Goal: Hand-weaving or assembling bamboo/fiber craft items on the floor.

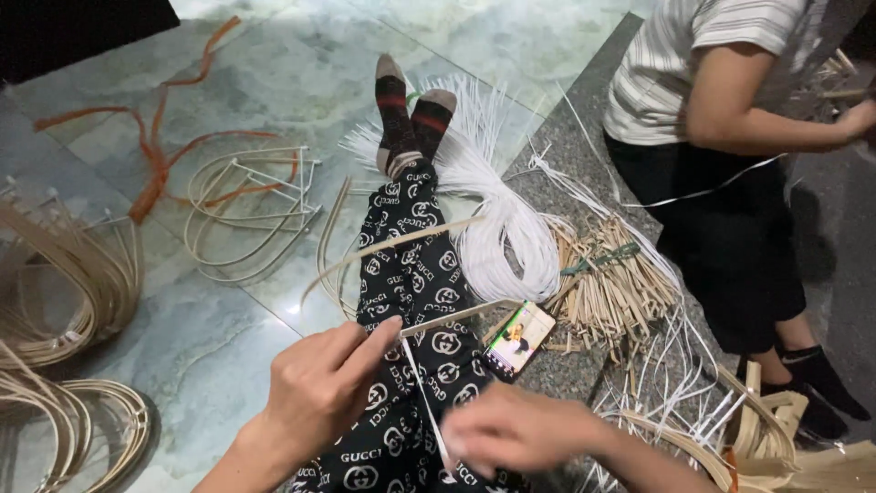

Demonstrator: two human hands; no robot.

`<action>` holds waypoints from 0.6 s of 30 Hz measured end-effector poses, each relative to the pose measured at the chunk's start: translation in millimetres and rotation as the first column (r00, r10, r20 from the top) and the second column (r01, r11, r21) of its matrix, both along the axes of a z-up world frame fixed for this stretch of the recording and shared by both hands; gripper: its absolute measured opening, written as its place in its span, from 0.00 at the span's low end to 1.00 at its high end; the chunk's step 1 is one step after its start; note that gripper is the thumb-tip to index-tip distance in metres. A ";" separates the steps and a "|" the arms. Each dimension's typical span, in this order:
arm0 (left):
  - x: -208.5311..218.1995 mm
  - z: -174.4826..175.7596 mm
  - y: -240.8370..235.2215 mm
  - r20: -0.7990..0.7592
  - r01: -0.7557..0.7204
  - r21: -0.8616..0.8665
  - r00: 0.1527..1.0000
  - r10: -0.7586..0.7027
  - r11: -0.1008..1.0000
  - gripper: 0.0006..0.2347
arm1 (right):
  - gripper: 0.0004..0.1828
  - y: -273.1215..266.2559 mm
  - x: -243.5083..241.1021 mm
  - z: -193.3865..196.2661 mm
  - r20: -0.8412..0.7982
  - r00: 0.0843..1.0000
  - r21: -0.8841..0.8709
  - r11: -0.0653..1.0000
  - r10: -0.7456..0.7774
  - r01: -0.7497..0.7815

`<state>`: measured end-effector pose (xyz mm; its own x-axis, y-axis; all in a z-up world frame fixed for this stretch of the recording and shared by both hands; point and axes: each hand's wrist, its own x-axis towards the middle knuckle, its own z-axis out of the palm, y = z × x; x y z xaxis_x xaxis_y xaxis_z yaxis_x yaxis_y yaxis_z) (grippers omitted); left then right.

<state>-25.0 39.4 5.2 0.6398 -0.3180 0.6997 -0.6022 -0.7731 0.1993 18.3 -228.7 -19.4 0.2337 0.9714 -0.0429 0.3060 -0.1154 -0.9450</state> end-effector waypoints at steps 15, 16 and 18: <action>0.0 1.1 -4.0 0.045 -0.021 0.031 0.999 0.020 0.999 0.13 | 0.21 -4.9 -7.2 -1.0 0.043 0.999 0.032 0.999 0.016 -0.017; -0.9 -0.8 -8.5 0.031 -0.015 0.030 0.999 0.014 0.999 0.13 | 0.21 -12.9 3.2 15.2 0.029 1.000 0.030 0.999 0.010 -0.011; -3.4 -3.1 -20.0 -0.022 0.060 0.038 0.998 -0.059 0.998 0.11 | 0.13 -34.5 13.3 46.8 0.317 0.935 0.308 0.950 -0.160 0.058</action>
